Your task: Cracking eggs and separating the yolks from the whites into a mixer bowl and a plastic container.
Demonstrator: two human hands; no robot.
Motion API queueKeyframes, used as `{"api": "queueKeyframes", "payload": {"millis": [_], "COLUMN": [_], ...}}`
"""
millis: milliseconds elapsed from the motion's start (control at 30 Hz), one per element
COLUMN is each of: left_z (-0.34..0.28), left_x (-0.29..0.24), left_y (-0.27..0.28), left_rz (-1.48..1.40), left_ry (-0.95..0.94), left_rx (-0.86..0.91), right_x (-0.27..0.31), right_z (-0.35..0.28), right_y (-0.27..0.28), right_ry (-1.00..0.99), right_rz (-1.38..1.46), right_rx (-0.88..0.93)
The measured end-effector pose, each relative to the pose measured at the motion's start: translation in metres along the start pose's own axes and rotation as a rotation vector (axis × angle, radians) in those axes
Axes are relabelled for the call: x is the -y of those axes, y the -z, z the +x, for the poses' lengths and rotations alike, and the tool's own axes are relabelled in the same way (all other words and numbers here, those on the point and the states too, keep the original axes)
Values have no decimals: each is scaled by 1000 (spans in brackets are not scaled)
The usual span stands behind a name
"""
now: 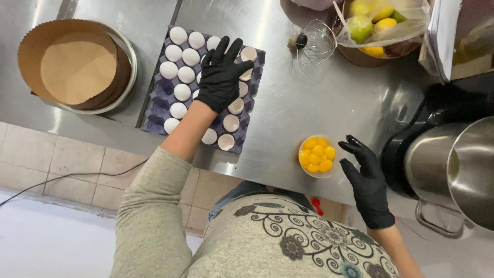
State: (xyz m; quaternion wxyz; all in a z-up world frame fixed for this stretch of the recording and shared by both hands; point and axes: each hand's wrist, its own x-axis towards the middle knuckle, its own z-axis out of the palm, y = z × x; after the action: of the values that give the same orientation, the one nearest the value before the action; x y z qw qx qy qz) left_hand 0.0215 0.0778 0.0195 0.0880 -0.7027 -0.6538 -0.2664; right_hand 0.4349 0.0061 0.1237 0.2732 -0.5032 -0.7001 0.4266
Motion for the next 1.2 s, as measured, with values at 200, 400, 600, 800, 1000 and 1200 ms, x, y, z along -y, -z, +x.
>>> {"api": "queueKeyframes", "payload": {"millis": [200,400,600,800,1000,1200], "left_z": [-21,-19,-59,-89,-90,-99], "left_x": [4,-37,-29,-33,-55,-72], "left_y": [2,66,60,46,95,101], "left_rz": [-6,-204,15,-69,-84,-366], "left_ry": [46,431,191,253,325,634], "left_rx": [157,537,460,439,423,455], "right_x": [9,11,8,14,12,14], "right_z": [7,11,14,14,13,12], "right_y": [1,-10,-7,-13,-13,-15], "right_ry": [-30,11,77,67,53,25], "right_rz": [68,159,195,183,188,189], "right_rx": [30,-19,0,16,26,40]}}
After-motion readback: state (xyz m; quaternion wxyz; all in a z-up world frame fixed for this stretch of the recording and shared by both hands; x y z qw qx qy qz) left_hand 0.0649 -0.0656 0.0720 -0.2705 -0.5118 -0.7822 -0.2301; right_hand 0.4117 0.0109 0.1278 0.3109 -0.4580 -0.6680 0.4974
